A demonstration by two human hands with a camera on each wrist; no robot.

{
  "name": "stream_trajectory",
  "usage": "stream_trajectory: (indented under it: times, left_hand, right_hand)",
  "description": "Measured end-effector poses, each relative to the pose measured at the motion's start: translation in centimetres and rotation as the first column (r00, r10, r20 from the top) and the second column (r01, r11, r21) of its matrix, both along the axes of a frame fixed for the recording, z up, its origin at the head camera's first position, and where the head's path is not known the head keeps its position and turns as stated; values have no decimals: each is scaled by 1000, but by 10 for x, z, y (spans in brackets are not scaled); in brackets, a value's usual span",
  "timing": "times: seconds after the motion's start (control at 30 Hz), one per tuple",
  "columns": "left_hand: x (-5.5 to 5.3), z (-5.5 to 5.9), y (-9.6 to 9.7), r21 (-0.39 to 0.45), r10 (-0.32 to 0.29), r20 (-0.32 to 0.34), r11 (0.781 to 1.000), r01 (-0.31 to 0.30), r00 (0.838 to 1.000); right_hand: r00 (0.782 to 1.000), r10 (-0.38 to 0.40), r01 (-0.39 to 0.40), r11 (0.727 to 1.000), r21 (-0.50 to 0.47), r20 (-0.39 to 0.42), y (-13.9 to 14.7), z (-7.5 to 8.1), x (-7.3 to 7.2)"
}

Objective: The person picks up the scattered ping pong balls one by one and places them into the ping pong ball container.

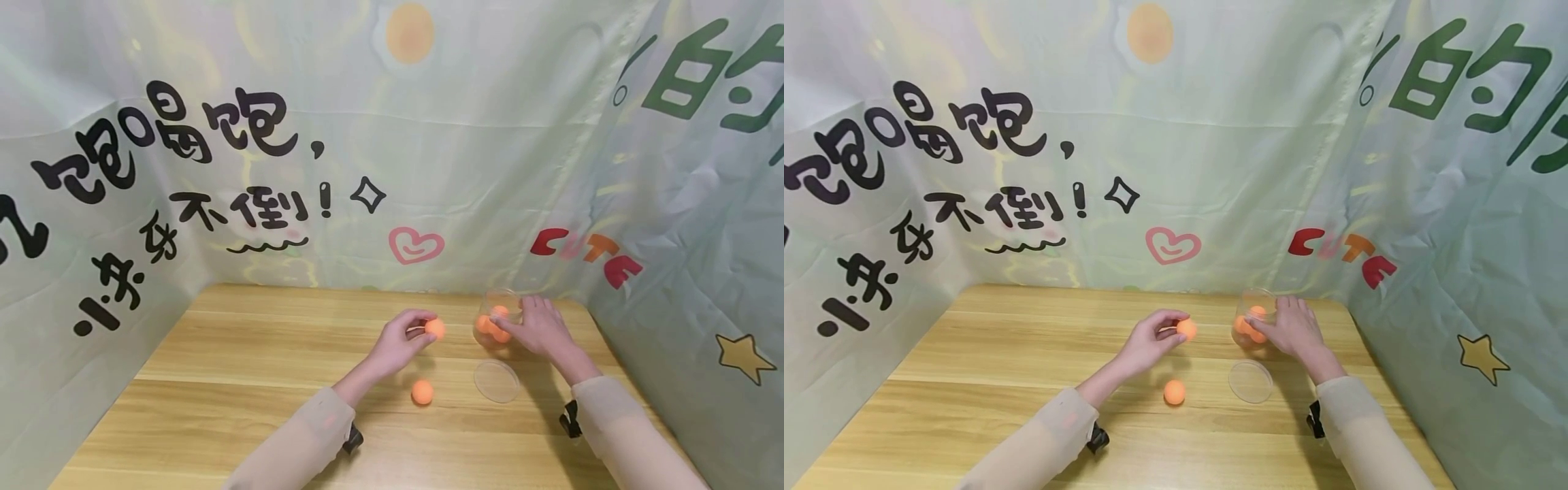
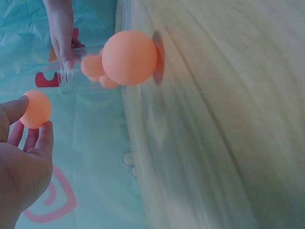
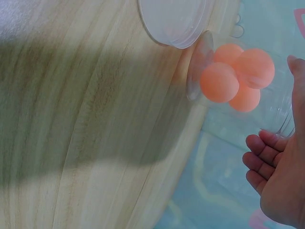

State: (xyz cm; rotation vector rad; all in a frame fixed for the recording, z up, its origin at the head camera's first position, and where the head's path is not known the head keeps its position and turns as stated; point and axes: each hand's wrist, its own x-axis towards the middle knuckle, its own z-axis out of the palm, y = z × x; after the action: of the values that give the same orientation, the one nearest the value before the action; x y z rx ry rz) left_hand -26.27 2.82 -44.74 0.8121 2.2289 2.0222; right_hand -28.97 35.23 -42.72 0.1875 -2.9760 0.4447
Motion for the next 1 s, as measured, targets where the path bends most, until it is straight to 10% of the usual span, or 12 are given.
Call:
stream_trajectory:
  times: [1.0]
  left_hand:
    - [-9,36,44,29,-37,-79,999,40,996]
  right_hand:
    - [1000,-22,22,1000,9,9,-2,1,-1]
